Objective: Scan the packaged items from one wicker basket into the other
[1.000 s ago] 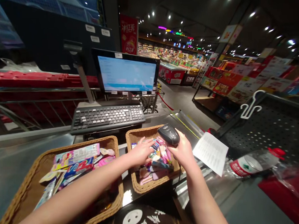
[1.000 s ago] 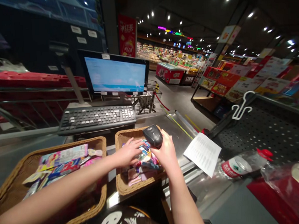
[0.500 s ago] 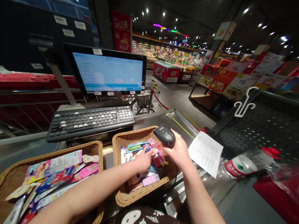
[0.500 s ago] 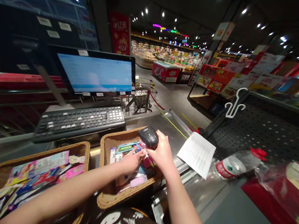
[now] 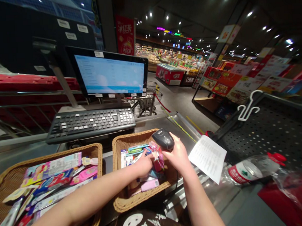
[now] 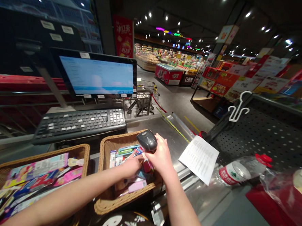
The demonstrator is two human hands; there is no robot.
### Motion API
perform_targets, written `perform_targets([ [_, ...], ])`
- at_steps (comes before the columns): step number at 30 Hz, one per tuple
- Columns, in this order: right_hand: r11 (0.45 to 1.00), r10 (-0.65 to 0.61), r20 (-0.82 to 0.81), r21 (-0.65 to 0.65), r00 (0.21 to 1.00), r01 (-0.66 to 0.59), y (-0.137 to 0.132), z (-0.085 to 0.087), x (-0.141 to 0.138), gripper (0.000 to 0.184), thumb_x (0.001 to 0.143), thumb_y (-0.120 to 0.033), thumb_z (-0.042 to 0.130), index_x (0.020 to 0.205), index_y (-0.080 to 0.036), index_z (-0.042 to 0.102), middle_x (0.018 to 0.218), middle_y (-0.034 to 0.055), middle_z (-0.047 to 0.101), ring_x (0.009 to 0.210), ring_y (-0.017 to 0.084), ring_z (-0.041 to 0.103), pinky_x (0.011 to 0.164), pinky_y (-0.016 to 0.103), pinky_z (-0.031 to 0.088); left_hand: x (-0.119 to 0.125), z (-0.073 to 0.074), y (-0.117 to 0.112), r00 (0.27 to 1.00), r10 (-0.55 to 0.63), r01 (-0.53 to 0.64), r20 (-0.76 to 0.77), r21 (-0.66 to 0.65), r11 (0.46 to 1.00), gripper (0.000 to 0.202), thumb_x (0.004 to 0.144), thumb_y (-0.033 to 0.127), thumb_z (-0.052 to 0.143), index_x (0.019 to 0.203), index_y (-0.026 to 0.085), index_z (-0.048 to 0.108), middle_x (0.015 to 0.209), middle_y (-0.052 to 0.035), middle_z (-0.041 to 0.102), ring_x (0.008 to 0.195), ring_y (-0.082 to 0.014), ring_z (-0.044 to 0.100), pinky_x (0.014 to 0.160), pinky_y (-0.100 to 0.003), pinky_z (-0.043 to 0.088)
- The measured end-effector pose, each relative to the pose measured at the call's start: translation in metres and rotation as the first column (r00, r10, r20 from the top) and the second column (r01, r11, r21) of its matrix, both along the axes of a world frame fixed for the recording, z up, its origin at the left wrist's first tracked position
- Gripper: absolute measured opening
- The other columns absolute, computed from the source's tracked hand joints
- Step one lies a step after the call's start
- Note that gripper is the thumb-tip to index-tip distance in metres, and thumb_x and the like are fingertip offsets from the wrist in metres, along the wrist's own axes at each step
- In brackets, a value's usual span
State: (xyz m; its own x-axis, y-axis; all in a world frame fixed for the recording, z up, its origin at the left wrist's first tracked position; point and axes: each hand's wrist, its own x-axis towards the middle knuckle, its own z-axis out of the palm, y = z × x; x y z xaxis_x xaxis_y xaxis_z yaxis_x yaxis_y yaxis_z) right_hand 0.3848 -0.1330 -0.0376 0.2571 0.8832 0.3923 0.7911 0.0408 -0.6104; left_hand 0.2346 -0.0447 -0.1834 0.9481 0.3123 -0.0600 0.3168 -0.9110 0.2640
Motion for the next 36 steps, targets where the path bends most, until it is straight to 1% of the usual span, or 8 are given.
perform_targets([
  [3, 1.0, 0.001, 0.007, 0.002, 1.0, -0.001, -0.001, -0.001, 0.001, 0.059, 0.065, -0.019, 0.066, 0.124, -0.014, 0.059, 0.128, 0.0166, 0.063, 0.127, 0.034, 0.054, 0.11, 0.054, 0.038, -0.005, 0.016, 0.005, 1.0, 0.029, -0.029, 0.0, 0.032, 0.999, 0.013, 0.066, 0.013, 0.067, 0.078, 0.018, 0.071, 0.113, -0.0104, 0.069, 0.126, -0.0327, 0.051, 0.117, -0.06, 0.015],
  [6, 1.0, 0.01, 0.017, 0.004, 1.0, -0.01, -0.002, -0.001, 0.001, 0.055, 0.067, -0.019, 0.065, 0.122, -0.015, 0.06, 0.128, 0.0161, 0.063, 0.128, 0.033, 0.053, 0.11, 0.054, 0.037, -0.016, 0.034, 0.009, 0.998, 0.059, -0.06, 0.027, 0.043, 0.997, 0.009, 0.071, 0.014, 0.065, 0.076, 0.019, 0.071, 0.126, -0.0089, 0.065, 0.133, -0.0321, 0.045, 0.117, -0.062, 0.01],
  [11, 1.0, 0.013, 0.027, 0.011, 1.0, -0.013, -0.003, -0.001, -0.005, 0.051, 0.069, -0.022, 0.065, 0.12, -0.017, 0.061, 0.125, 0.0144, 0.065, 0.128, 0.033, 0.053, 0.112, 0.055, 0.034, -0.051, 0.061, 0.016, 0.978, 0.172, -0.177, 0.12, 0.033, 0.984, 0.002, 0.075, 0.022, 0.069, 0.075, 0.02, 0.07, 0.138, -0.0072, 0.058, 0.142, -0.0328, 0.034, 0.115, -0.068, 0.006],
  [18, 1.0, 0.023, 0.035, 0.013, 0.999, -0.023, -0.001, -0.001, -0.02, 0.05, 0.071, -0.025, 0.066, 0.121, -0.018, 0.062, 0.127, 0.0138, 0.064, 0.128, 0.034, 0.053, 0.112, 0.055, 0.034, -0.103, 0.075, 0.026, 0.922, 0.236, -0.279, 0.307, 0.105, 0.954, 0.007, 0.082, 0.024, 0.065, 0.088, 0.022, 0.07, 0.141, -0.0074, 0.056, 0.144, -0.0328, 0.029, 0.114, -0.07, 0.003],
  [23, 0.999, 0.04, 0.051, 0.014, 0.998, -0.04, 0.001, 0.003, -0.032, 0.055, 0.072, -0.027, 0.066, 0.125, -0.016, 0.059, 0.133, 0.0148, 0.061, 0.129, 0.034, 0.052, 0.114, 0.056, 0.031, -0.127, 0.087, 0.031, 0.897, 0.268, -0.334, 0.352, 0.139, 0.932, 0.009, 0.085, 0.024, 0.063, 0.091, 0.023, 0.069, 0.144, -0.0058, 0.053, 0.145, -0.0331, 0.029, 0.114, -0.071, 0.005],
  [29, 0.998, 0.045, 0.08, 0.032, 0.996, -0.048, 0.006, 0.009, -0.044, 0.055, 0.071, -0.025, 0.064, 0.125, -0.016, 0.059, 0.133, 0.0148, 0.061, 0.13, 0.034, 0.052, 0.114, 0.058, 0.03, -0.155, 0.106, 0.044, 0.871, 0.295, -0.396, 0.393, 0.203, 0.896, 0.013, 0.089, 0.029, 0.059, 0.094, 0.023, 0.069, 0.144, -0.0067, 0.053, 0.144, -0.0339, 0.029, 0.113, -0.07, 0.006],
  [32, 0.997, 0.059, 0.105, 0.04, 0.993, -0.064, 0.008, 0.014, -0.051, 0.052, 0.072, -0.026, 0.064, 0.123, -0.016, 0.06, 0.132, 0.0152, 0.061, 0.13, 0.035, 0.051, 0.113, 0.061, 0.03, -0.17, 0.118, 0.052, 0.851, 0.306, -0.437, 0.426, 0.254, 0.863, 0.014, 0.09, 0.029, 0.058, 0.094, 0.023, 0.069, 0.145, -0.0072, 0.052, 0.144, -0.0334, 0.03, 0.114, -0.07, 0.005],
  [36, 0.992, 0.086, 0.119, 0.077, 0.989, -0.096, 0.012, 0.023, -0.063, 0.052, 0.071, -0.025, 0.064, 0.123, -0.016, 0.06, 0.13, 0.0161, 0.062, 0.129, 0.036, 0.052, 0.112, 0.06, 0.033, -0.189, 0.135, 0.059, 0.837, 0.309, -0.476, 0.451, 0.324, 0.818, 0.014, 0.09, 0.031, 0.057, 0.091, 0.022, 0.068, 0.145, -0.0068, 0.052, 0.144, -0.0338, 0.03, 0.113, -0.07, 0.005],
])
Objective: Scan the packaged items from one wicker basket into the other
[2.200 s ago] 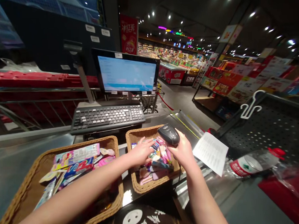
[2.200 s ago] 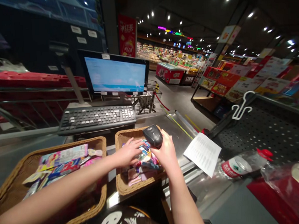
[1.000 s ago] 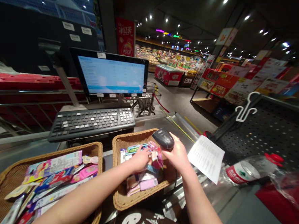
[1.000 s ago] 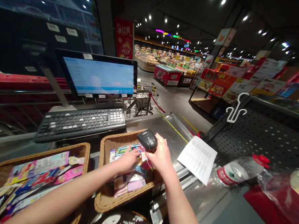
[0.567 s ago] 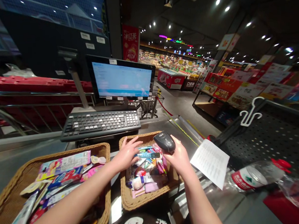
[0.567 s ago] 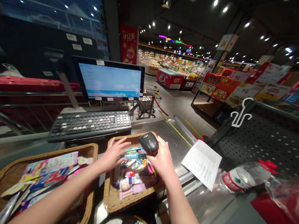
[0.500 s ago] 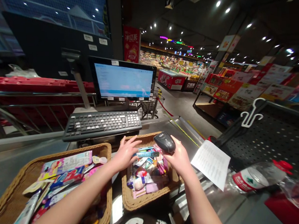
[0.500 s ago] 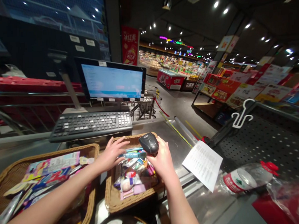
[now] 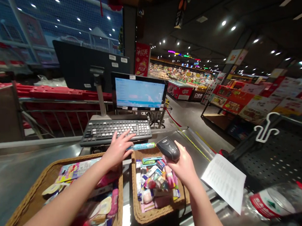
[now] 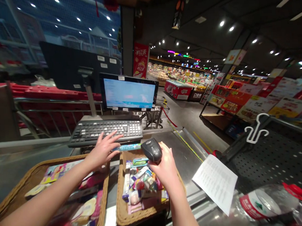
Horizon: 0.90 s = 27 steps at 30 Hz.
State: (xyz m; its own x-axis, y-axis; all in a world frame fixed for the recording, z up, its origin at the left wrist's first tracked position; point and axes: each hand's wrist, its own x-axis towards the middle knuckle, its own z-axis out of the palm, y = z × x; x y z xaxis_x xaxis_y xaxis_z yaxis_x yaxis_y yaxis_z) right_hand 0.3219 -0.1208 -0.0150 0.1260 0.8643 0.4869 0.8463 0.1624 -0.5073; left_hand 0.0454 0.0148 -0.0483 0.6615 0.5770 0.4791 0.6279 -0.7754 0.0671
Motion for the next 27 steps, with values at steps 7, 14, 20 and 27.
perform_targets([
  [7, 0.997, 0.04, 0.0, 0.065, 0.999, -0.04, 0.015, 0.011, -0.026, 0.049, 0.071, -0.024, 0.062, 0.12, -0.016, 0.061, 0.126, 0.0157, 0.064, 0.128, 0.037, 0.053, 0.111, 0.061, 0.033, -0.033, 0.026, 0.005, 0.997, 0.073, -0.075, 0.028, 0.091, 0.993, 0.013, 0.089, 0.029, 0.057, 0.092, 0.022, 0.068, 0.145, -0.0079, 0.052, 0.143, -0.0341, 0.032, 0.113, -0.07, 0.007],
  [14, 0.985, 0.11, -0.006, 0.134, 0.994, -0.108, 0.023, 0.03, -0.054, 0.046, 0.073, -0.024, 0.061, 0.119, -0.017, 0.061, 0.129, 0.0142, 0.063, 0.128, 0.034, 0.052, 0.112, 0.057, 0.034, -0.062, 0.054, 0.01, 0.988, 0.144, -0.153, 0.058, 0.198, 0.968, 0.017, 0.091, 0.03, 0.054, 0.097, 0.022, 0.068, 0.147, -0.0079, 0.05, 0.143, -0.0337, 0.033, 0.114, -0.069, 0.007],
  [20, 0.981, 0.153, -0.017, 0.125, 0.988, -0.15, 0.023, 0.036, -0.079, 0.047, 0.073, -0.025, 0.061, 0.12, -0.019, 0.06, 0.128, 0.0128, 0.063, 0.13, 0.035, 0.051, 0.111, 0.057, 0.035, -0.08, 0.074, 0.011, 0.981, 0.173, -0.19, 0.09, 0.246, 0.95, 0.017, 0.091, 0.029, 0.055, 0.097, 0.023, 0.07, 0.147, -0.0073, 0.05, 0.143, -0.0328, 0.033, 0.115, -0.068, 0.003],
  [27, 0.979, 0.169, -0.006, 0.117, 0.986, -0.167, 0.017, 0.034, -0.096, 0.046, 0.074, -0.023, 0.061, 0.12, -0.021, 0.061, 0.127, 0.011, 0.064, 0.13, 0.033, 0.05, 0.113, 0.054, 0.034, -0.094, 0.076, 0.007, 0.98, 0.18, -0.196, 0.083, 0.257, 0.946, 0.019, 0.091, 0.028, 0.052, 0.097, 0.023, 0.07, 0.147, -0.0081, 0.05, 0.143, -0.0329, 0.034, 0.114, -0.069, 0.005],
])
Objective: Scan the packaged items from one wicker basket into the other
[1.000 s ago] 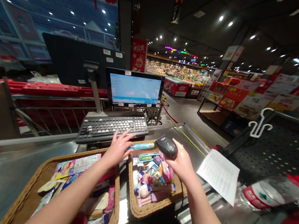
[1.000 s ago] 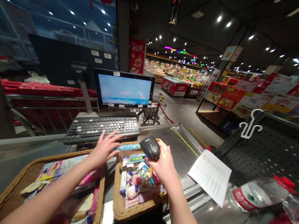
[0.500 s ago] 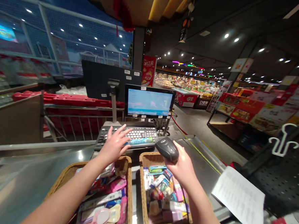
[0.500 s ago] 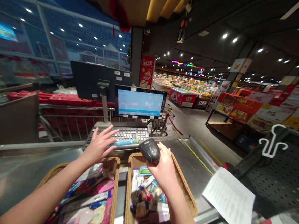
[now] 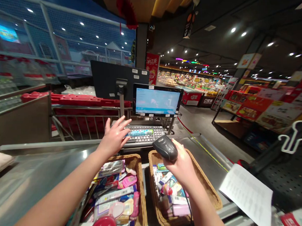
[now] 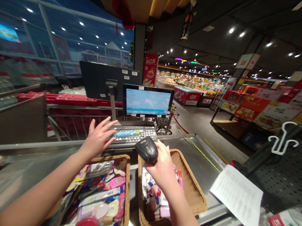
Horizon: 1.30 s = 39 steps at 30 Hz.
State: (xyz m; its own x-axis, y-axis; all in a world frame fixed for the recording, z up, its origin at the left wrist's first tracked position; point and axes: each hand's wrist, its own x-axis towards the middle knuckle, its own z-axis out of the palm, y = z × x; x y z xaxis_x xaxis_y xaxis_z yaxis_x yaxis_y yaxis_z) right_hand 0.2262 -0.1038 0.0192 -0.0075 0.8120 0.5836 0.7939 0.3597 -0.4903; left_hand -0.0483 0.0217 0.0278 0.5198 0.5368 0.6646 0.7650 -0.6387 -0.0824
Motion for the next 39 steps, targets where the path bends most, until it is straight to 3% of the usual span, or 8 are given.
perform_targets([
  [12, 1.0, -0.007, 0.027, -0.024, 1.0, 0.007, -0.011, 0.0, -0.019, 0.041, 0.07, -0.019, 0.061, 0.111, -0.021, 0.065, 0.123, 0.0106, 0.066, 0.129, 0.034, 0.052, 0.11, 0.054, 0.038, -0.017, -0.006, -0.003, 0.999, -0.024, 0.024, 0.027, -0.022, 0.999, 0.015, 0.088, 0.025, 0.056, 0.094, 0.023, 0.069, 0.147, -0.0074, 0.05, 0.142, -0.033, 0.035, 0.115, -0.069, 0.002],
  [23, 0.998, 0.06, 0.031, -0.023, 0.998, -0.059, -0.02, -0.006, -0.036, 0.037, 0.069, -0.015, 0.061, 0.105, -0.021, 0.067, 0.121, 0.0098, 0.066, 0.124, 0.032, 0.056, 0.107, 0.049, 0.045, -0.036, -0.02, -0.014, 0.999, 0.009, -0.01, -0.041, -0.024, 1.0, 0.015, 0.09, 0.026, 0.054, 0.095, 0.021, 0.067, 0.146, -0.0093, 0.051, 0.142, -0.0333, 0.036, 0.114, -0.07, 0.004],
  [35, 0.997, 0.068, 0.011, -0.025, 0.998, -0.068, -0.025, -0.018, -0.055, 0.04, 0.068, -0.017, 0.061, 0.108, -0.019, 0.066, 0.115, 0.0109, 0.068, 0.114, 0.031, 0.061, 0.104, 0.049, 0.046, -0.067, -0.049, -0.037, 0.997, 0.011, -0.019, -0.079, -0.112, 0.994, 0.014, 0.09, 0.025, 0.055, 0.094, 0.021, 0.068, 0.146, -0.0094, 0.051, 0.141, -0.0323, 0.038, 0.114, -0.069, 0.004],
  [39, 0.992, 0.084, -0.011, -0.097, 0.996, -0.084, -0.026, -0.022, -0.061, 0.04, 0.069, -0.015, 0.06, 0.108, -0.022, 0.066, 0.118, 0.0087, 0.067, 0.118, 0.031, 0.058, 0.104, 0.049, 0.045, -0.076, -0.061, -0.044, 0.995, 0.017, -0.034, -0.101, -0.165, 0.986, 0.014, 0.091, 0.026, 0.055, 0.092, 0.021, 0.068, 0.145, -0.0094, 0.051, 0.141, -0.0326, 0.037, 0.114, -0.07, 0.004],
])
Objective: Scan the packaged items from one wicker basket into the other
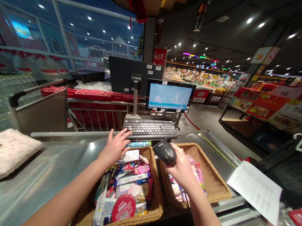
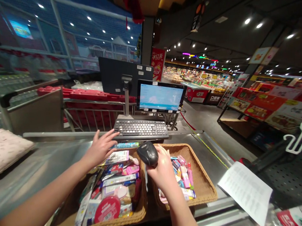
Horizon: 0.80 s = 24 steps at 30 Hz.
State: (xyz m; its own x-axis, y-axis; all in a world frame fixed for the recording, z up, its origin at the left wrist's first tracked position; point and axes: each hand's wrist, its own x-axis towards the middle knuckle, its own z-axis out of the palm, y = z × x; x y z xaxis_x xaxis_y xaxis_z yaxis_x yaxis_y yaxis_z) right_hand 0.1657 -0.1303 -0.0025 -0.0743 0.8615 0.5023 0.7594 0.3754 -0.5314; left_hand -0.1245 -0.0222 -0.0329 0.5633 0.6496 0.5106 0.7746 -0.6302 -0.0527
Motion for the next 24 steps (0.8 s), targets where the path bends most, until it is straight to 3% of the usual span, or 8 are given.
perform_targets([
  [6, 0.995, 0.018, -0.011, -0.098, 1.0, -0.019, -0.002, -0.008, -0.008, 0.043, 0.07, -0.016, 0.063, 0.113, -0.022, 0.064, 0.121, 0.0088, 0.065, 0.124, 0.033, 0.054, 0.107, 0.053, 0.041, -0.013, -0.02, -0.008, 1.0, 0.007, -0.007, -0.009, -0.067, 0.998, 0.015, 0.091, 0.026, 0.055, 0.095, 0.022, 0.069, 0.145, -0.0099, 0.052, 0.14, -0.0326, 0.038, 0.114, -0.07, 0.003],
  [15, 0.993, 0.044, 0.005, -0.108, 0.999, -0.044, 0.001, -0.025, -0.014, 0.041, 0.069, -0.019, 0.065, 0.11, -0.02, 0.066, 0.118, 0.0109, 0.067, 0.123, 0.033, 0.055, 0.109, 0.054, 0.038, -0.019, -0.057, -0.026, 0.996, 0.009, -0.032, -0.093, -0.255, 0.966, 0.012, 0.087, 0.023, 0.061, 0.096, 0.02, 0.068, 0.145, -0.0107, 0.052, 0.14, -0.0329, 0.038, 0.114, -0.07, 0.008],
  [20, 0.993, 0.071, -0.021, -0.09, 0.997, -0.073, 0.0, -0.026, -0.013, 0.036, 0.069, -0.018, 0.066, 0.105, -0.021, 0.068, 0.116, 0.01, 0.068, 0.115, 0.03, 0.06, 0.106, 0.049, 0.043, -0.01, -0.063, -0.035, 0.994, -0.021, -0.025, -0.106, -0.413, 0.91, 0.01, 0.083, 0.029, 0.068, 0.09, 0.022, 0.071, 0.144, -0.0077, 0.053, 0.14, -0.0334, 0.037, 0.115, -0.068, 0.006],
  [24, 0.995, 0.072, -0.037, -0.072, 0.997, -0.074, -0.001, -0.025, -0.01, 0.038, 0.07, -0.018, 0.065, 0.108, -0.02, 0.066, 0.116, 0.0094, 0.068, 0.112, 0.028, 0.062, 0.104, 0.047, 0.045, -0.002, -0.063, -0.039, 0.992, -0.052, -0.007, -0.112, -0.472, 0.882, 0.02, 0.076, 0.039, 0.075, 0.08, 0.021, 0.07, 0.146, -0.0089, 0.05, 0.141, -0.0371, 0.035, 0.114, -0.07, 0.007],
])
